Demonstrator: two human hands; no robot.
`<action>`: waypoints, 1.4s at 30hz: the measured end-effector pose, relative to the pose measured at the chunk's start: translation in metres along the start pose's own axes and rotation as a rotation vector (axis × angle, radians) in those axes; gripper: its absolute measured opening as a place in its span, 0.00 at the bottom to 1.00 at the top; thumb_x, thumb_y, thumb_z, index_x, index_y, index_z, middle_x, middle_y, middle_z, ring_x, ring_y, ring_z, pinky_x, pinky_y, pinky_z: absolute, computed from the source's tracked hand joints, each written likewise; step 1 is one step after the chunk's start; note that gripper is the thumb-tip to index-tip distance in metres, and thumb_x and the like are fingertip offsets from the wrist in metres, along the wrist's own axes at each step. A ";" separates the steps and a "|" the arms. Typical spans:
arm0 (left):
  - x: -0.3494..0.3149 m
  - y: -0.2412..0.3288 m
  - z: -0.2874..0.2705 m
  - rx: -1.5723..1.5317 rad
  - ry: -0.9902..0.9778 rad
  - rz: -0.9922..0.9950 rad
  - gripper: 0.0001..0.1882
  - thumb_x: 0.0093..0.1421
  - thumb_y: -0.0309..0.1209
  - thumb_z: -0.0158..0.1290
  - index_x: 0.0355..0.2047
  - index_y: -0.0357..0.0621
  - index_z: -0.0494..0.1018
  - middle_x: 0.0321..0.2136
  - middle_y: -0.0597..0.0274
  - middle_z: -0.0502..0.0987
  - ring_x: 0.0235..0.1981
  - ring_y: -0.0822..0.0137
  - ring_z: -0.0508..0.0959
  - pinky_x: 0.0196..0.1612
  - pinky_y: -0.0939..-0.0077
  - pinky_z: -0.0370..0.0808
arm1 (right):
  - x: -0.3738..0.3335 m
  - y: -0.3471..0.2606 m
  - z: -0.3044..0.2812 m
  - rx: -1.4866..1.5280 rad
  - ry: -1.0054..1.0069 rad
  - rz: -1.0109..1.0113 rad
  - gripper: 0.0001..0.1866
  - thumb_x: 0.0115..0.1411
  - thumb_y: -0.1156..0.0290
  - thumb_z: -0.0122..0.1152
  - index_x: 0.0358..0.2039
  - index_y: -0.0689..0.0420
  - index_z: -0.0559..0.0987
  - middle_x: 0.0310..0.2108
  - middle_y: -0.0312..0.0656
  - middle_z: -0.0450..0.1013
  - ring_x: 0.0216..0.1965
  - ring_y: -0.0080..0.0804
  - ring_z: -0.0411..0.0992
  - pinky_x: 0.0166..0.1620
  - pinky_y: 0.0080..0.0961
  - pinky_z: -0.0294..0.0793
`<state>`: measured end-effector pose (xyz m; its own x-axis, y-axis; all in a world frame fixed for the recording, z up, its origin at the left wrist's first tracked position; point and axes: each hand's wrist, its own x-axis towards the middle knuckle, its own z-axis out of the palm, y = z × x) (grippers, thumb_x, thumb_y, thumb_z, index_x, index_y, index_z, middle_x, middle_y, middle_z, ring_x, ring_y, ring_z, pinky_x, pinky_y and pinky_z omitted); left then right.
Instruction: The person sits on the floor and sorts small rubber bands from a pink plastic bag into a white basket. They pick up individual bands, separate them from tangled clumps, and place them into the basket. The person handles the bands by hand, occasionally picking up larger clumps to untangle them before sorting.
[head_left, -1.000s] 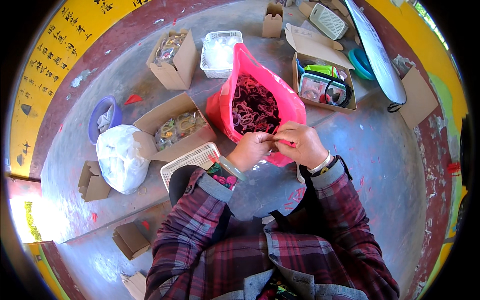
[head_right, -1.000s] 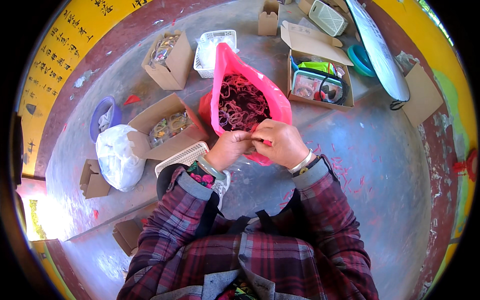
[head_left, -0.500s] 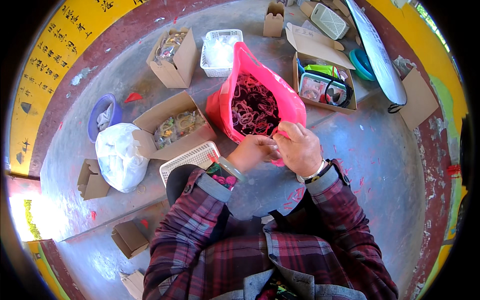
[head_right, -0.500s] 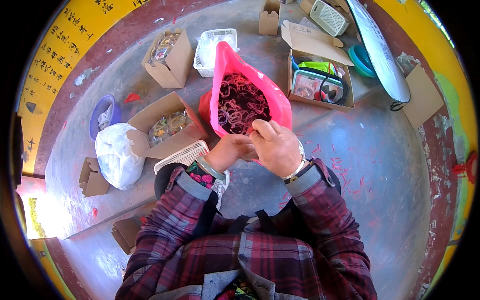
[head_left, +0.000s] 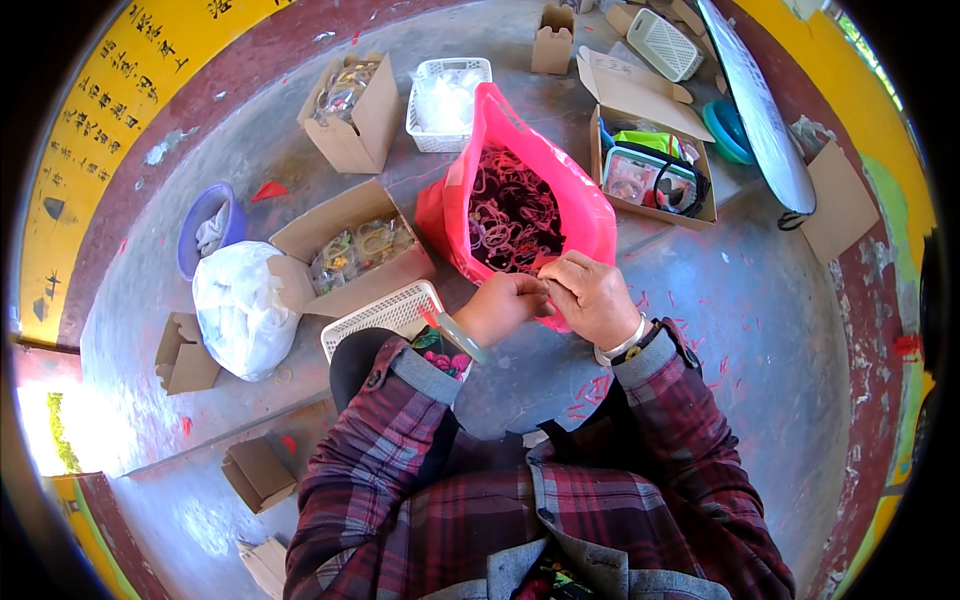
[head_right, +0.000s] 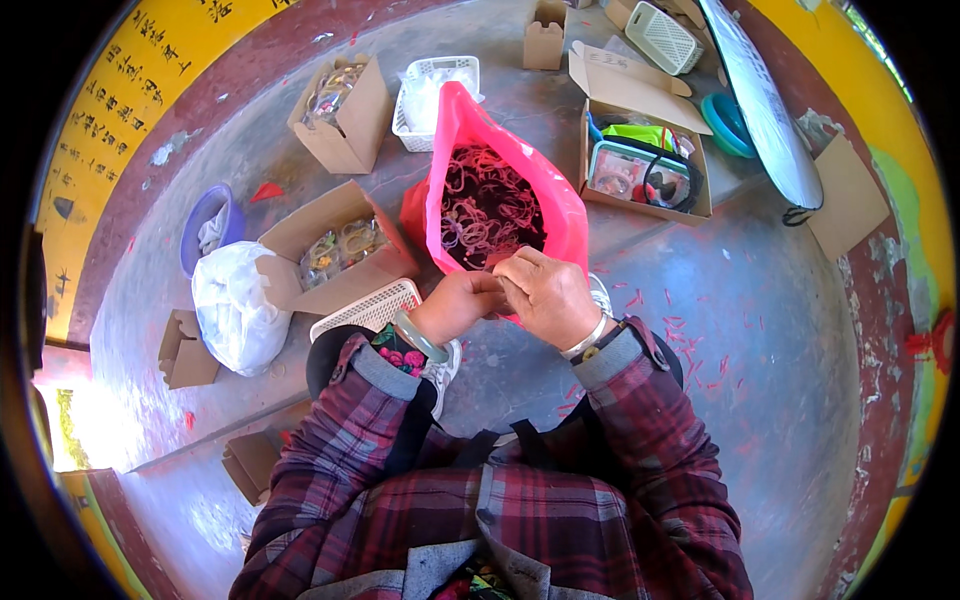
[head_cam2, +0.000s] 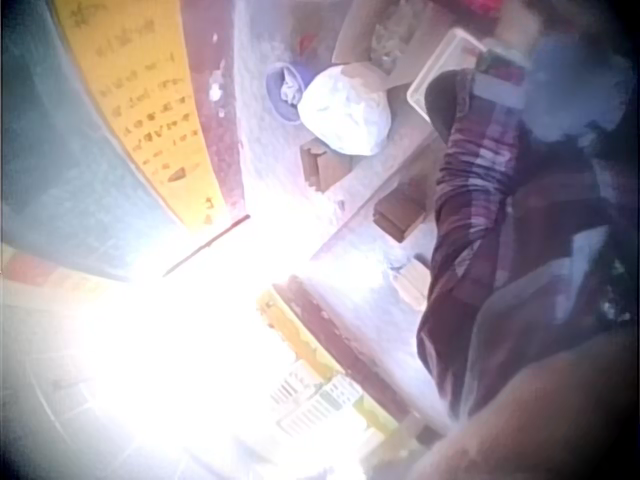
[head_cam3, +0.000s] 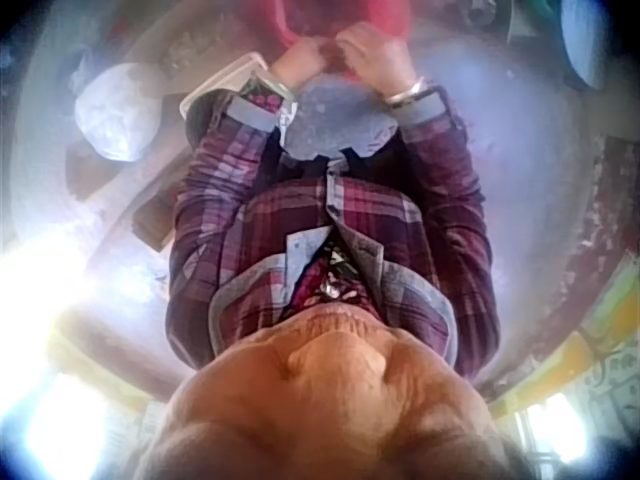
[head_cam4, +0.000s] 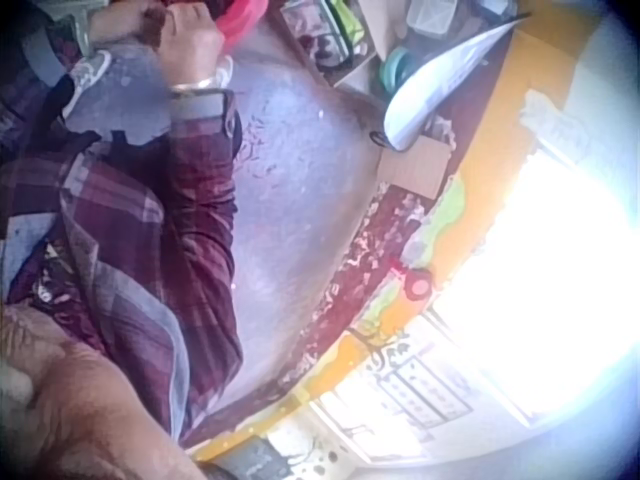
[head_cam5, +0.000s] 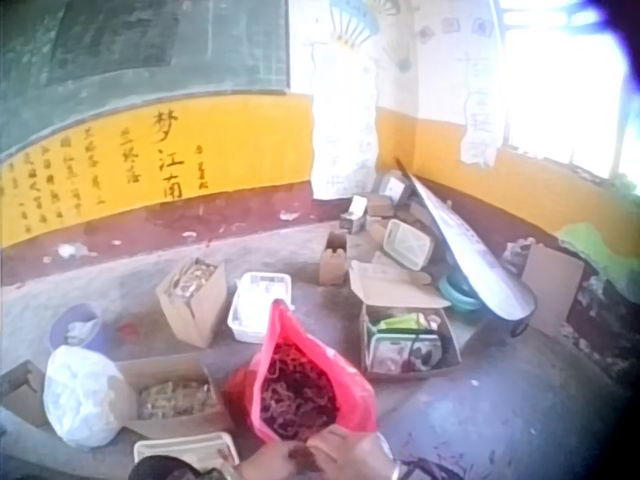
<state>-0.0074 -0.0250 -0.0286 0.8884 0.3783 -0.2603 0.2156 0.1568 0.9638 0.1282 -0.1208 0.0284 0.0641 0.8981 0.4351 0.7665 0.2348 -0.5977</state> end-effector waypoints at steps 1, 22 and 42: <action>-0.002 0.003 -0.001 0.019 -0.003 0.002 0.08 0.58 0.26 0.48 0.35 0.37 0.74 0.29 0.64 0.77 0.30 0.74 0.76 0.37 0.79 0.73 | 0.000 -0.001 -0.001 0.039 -0.019 0.032 0.02 0.50 0.76 0.56 0.27 0.58 0.75 0.23 0.43 0.69 0.23 0.42 0.71 0.25 0.32 0.70; -0.001 -0.012 0.001 -0.186 -0.241 0.058 0.12 0.55 0.21 0.52 0.41 0.37 0.70 0.36 0.65 0.74 0.38 0.75 0.72 0.44 0.79 0.70 | -0.004 0.003 -0.009 0.377 -0.368 0.342 0.03 0.47 0.74 0.58 0.21 0.61 0.76 0.18 0.44 0.70 0.19 0.34 0.70 0.23 0.26 0.67; -0.018 0.025 -0.011 0.211 0.217 0.116 0.12 0.57 0.27 0.51 0.42 0.38 0.72 0.33 0.64 0.77 0.34 0.76 0.75 0.37 0.81 0.72 | 0.006 0.000 -0.007 -0.040 -0.206 0.074 0.04 0.52 0.72 0.53 0.25 0.58 0.74 0.21 0.45 0.71 0.24 0.46 0.70 0.26 0.36 0.70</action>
<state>-0.0226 -0.0177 -0.0005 0.8095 0.5722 -0.1319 0.2170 -0.0827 0.9727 0.1327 -0.1176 0.0360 -0.0070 0.9703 0.2418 0.7896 0.1537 -0.5940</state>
